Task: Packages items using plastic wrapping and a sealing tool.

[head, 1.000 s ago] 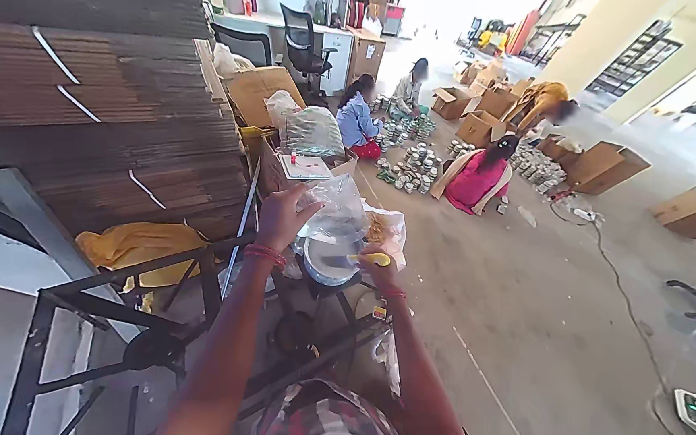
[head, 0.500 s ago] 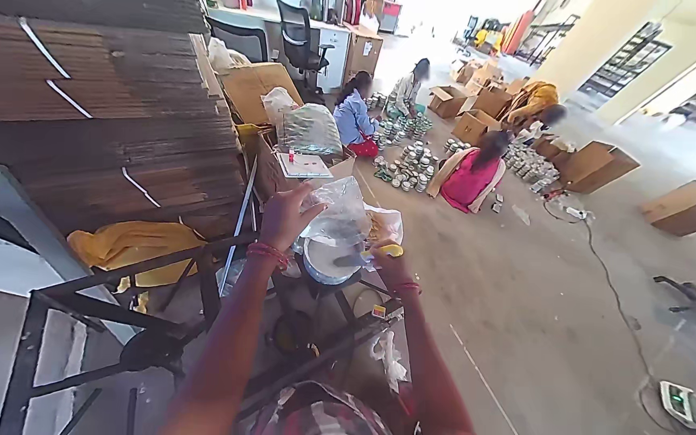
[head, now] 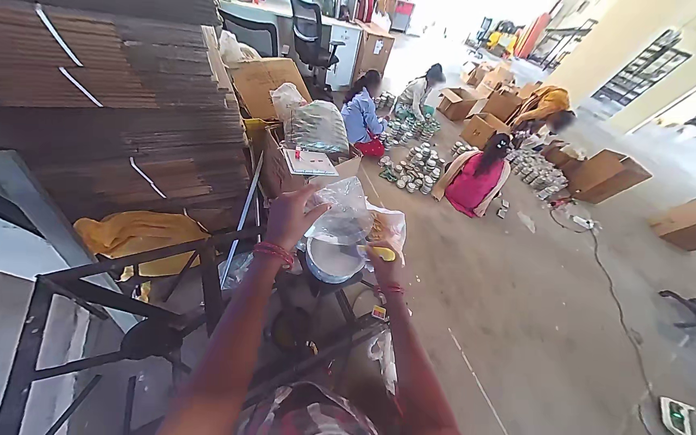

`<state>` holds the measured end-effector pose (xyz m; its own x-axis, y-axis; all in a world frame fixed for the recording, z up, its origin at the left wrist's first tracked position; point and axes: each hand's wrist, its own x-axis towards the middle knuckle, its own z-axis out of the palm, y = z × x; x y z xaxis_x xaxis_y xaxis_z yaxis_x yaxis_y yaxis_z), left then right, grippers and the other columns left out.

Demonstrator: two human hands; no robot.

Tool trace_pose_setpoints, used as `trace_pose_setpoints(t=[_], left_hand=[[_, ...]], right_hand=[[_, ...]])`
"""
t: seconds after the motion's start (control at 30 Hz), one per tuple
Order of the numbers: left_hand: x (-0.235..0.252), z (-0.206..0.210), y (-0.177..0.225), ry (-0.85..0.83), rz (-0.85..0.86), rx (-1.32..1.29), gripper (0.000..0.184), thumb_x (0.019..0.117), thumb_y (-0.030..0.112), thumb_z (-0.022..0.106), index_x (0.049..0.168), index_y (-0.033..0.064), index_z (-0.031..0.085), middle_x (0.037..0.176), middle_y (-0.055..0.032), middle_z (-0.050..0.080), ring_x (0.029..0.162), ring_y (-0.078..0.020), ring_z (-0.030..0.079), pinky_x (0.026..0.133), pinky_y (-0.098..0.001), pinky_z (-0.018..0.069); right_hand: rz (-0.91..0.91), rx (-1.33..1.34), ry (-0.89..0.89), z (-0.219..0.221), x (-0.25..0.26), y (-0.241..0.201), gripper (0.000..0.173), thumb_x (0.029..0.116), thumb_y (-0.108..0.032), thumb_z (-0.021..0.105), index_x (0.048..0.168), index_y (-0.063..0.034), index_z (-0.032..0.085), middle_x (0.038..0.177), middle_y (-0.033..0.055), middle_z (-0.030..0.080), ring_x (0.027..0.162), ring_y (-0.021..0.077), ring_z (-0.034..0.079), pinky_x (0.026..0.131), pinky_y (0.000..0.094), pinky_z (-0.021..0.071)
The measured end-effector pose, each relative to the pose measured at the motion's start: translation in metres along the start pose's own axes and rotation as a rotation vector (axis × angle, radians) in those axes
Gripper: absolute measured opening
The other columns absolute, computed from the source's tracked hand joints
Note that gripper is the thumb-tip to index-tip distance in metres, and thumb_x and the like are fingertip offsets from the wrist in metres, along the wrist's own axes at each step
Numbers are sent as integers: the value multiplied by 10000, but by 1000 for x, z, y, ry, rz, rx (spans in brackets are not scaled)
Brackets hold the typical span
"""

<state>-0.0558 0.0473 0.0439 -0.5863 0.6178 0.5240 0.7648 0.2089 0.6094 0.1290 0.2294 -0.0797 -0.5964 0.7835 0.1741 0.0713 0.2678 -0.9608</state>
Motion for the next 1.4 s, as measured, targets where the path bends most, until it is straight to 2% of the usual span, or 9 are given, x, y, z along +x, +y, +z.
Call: trace_pose_setpoints(t=[0.13, 0.33, 0.43, 0.53, 0.7, 0.9, 1.07, 1.27, 1.4], left_hand=[[5, -2, -1, -12, 7, 16, 352, 966, 302, 714, 1146, 0, 704, 928, -225, 728, 879, -416, 719, 798, -634, 540], [4, -6, 0, -22, 11, 41, 350, 971, 281, 710, 1172, -5, 705, 974, -233, 734, 909, -424, 720, 829, -641, 533], [1, -7, 2, -2, 37, 41, 331, 974, 277, 713, 1151, -2, 692, 933, -235, 721, 858, -421, 713, 773, -625, 544], [6, -10, 0, -4, 13, 48, 347, 964, 283, 717, 1123, -25, 701, 921, -241, 724, 868, -431, 715, 781, -643, 534], [3, -9, -1, 8, 25, 51, 343, 962, 274, 714, 1106, -37, 697, 932, -246, 722, 875, -434, 715, 785, -643, 533], [5, -6, 2, -8, -23, 64, 335, 962, 289, 727, 1109, -12, 707, 943, -232, 731, 891, -431, 718, 808, -652, 531], [1, -3, 6, -4, -36, 75, 337, 961, 292, 729, 1099, -14, 704, 928, -229, 730, 871, -431, 718, 783, -659, 527], [-6, -6, 5, 53, -2, 40, 318, 969, 279, 726, 1085, -15, 689, 905, -231, 716, 847, -420, 712, 754, -626, 542], [-12, -12, 1, 122, -28, 14, 346, 975, 297, 715, 1134, -8, 678, 931, -229, 716, 837, -395, 709, 751, -598, 544]], right_hand=[[133, 43, -150, -7, -15, -17, 174, 884, -29, 757, 1038, 27, 698, 915, 108, 741, 731, 168, 730, 671, 337, 644], [65, 55, 36, -9, 3, 5, 177, 903, -59, 740, 1051, 27, 699, 900, 118, 732, 694, 172, 707, 637, 352, 623], [169, 79, -80, 1, -8, -16, 195, 912, -18, 740, 1087, 44, 682, 957, 137, 729, 749, 182, 724, 669, 346, 636], [71, -6, -152, -16, -15, -19, 158, 876, -46, 755, 1016, 14, 710, 892, 80, 740, 697, 138, 714, 649, 315, 633], [37, -38, 63, -7, 3, 5, 174, 895, -89, 755, 1038, 3, 718, 881, 98, 734, 687, 157, 699, 646, 356, 615], [10, -54, -243, -17, -12, -14, 161, 893, -69, 743, 1034, 2, 713, 953, 78, 737, 762, 136, 718, 695, 318, 636], [25, -62, 0, -19, 3, 1, 150, 916, -91, 730, 1029, 5, 710, 891, 92, 731, 711, 153, 707, 668, 344, 623], [107, 46, -159, -13, -20, -15, 145, 894, -48, 739, 1017, 19, 703, 895, 90, 739, 714, 150, 721, 648, 316, 636], [148, 33, -13, -30, -6, -6, 175, 911, -60, 745, 1049, 32, 690, 908, 126, 735, 729, 193, 725, 671, 367, 639]])
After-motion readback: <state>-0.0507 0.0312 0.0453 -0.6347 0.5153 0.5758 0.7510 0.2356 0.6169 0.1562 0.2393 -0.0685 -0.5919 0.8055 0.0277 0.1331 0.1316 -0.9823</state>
